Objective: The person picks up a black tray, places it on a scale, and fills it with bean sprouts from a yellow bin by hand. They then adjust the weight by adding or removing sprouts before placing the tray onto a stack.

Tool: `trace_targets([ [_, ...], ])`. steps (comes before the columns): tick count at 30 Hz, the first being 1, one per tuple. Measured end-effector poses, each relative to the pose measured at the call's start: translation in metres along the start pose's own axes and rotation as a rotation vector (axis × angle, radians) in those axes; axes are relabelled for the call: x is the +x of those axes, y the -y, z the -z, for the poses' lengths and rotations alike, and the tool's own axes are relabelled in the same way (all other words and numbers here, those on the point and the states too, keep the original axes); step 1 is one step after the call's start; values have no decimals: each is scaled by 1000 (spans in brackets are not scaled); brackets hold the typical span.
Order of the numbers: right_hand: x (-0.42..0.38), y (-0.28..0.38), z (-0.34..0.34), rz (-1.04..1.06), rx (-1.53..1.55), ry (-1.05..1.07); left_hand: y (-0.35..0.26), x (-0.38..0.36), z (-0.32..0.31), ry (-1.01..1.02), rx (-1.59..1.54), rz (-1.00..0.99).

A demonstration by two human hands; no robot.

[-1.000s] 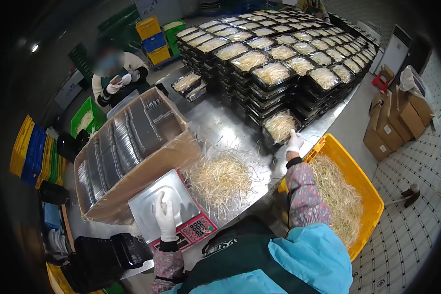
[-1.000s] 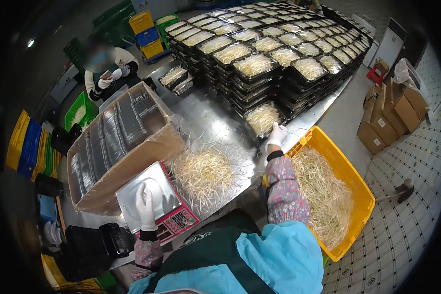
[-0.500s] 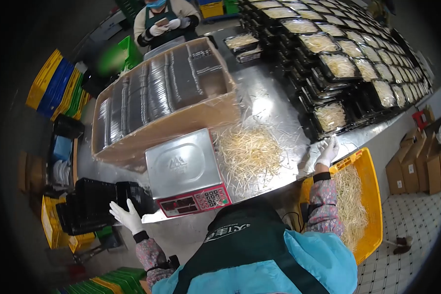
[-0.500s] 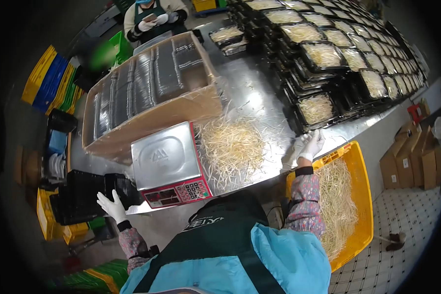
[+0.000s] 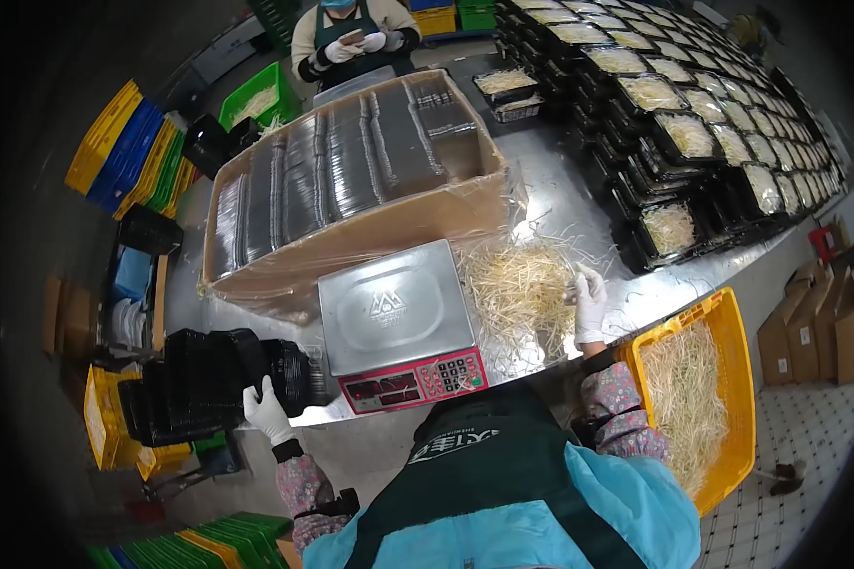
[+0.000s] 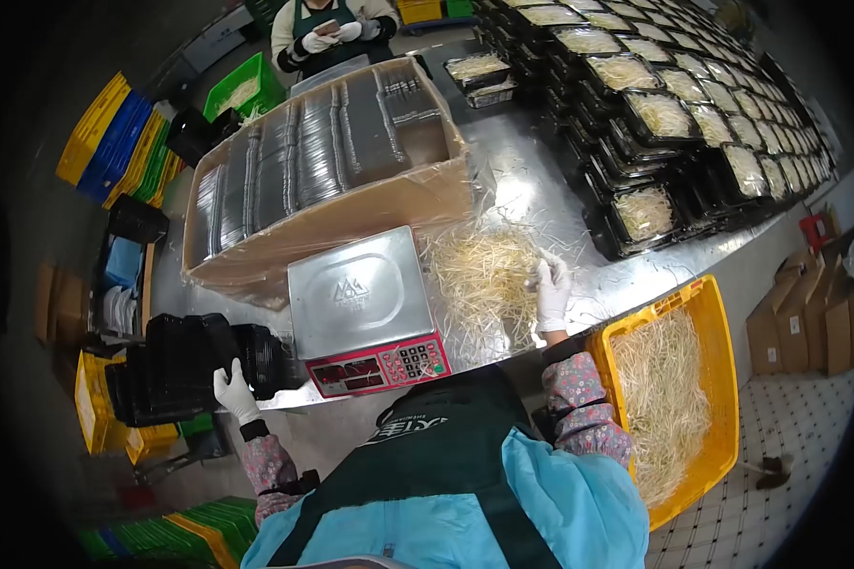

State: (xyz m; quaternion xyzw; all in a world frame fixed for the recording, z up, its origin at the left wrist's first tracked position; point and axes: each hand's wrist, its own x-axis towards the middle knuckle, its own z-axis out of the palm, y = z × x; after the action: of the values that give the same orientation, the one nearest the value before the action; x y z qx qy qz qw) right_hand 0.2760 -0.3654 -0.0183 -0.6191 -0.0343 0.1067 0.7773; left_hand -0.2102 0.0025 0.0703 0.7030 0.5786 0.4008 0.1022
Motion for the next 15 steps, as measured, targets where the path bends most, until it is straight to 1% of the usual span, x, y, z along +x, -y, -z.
trace_targets([
  [1, -7, -3, -1, -9, -26, 27, -34, 4, -7, 16, -17, -13],
  [3, -29, -3, -8, -17, -68, 105, -113, 4, -34, -68, -393, -148],
  [5, -53, -8, -11, 30, -136, 183, -172, -1, -66, 238, -550, -270],
  [7, -77, -15, -3, -14, -260, 262, -254, -25, -92, 411, -419, -731],
  [9, -111, 12, 5, -56, -435, 253, -316, -67, -130, 606, -504, -1098],
  [10, -126, 9, 16, 15, -472, 234, -339, -91, -147, 775, -529, -1207],
  [11, -141, 6, 33, 83, -513, 225, -359, -115, -161, 824, -591, -1317],
  [12, -162, 22, 49, -18, -492, 169, -370, -138, -183, 851, -579, -1382],
  [13, -188, 19, 57, -54, -469, 124, -357, -163, -217, 806, -586, -1460],
  [14, -208, 41, 68, -105, -322, 33, -366, -175, -245, 824, -627, -1446],
  [15, -230, 55, 84, -105, -286, -89, -372, -184, -266, 847, -571, -1433],
])
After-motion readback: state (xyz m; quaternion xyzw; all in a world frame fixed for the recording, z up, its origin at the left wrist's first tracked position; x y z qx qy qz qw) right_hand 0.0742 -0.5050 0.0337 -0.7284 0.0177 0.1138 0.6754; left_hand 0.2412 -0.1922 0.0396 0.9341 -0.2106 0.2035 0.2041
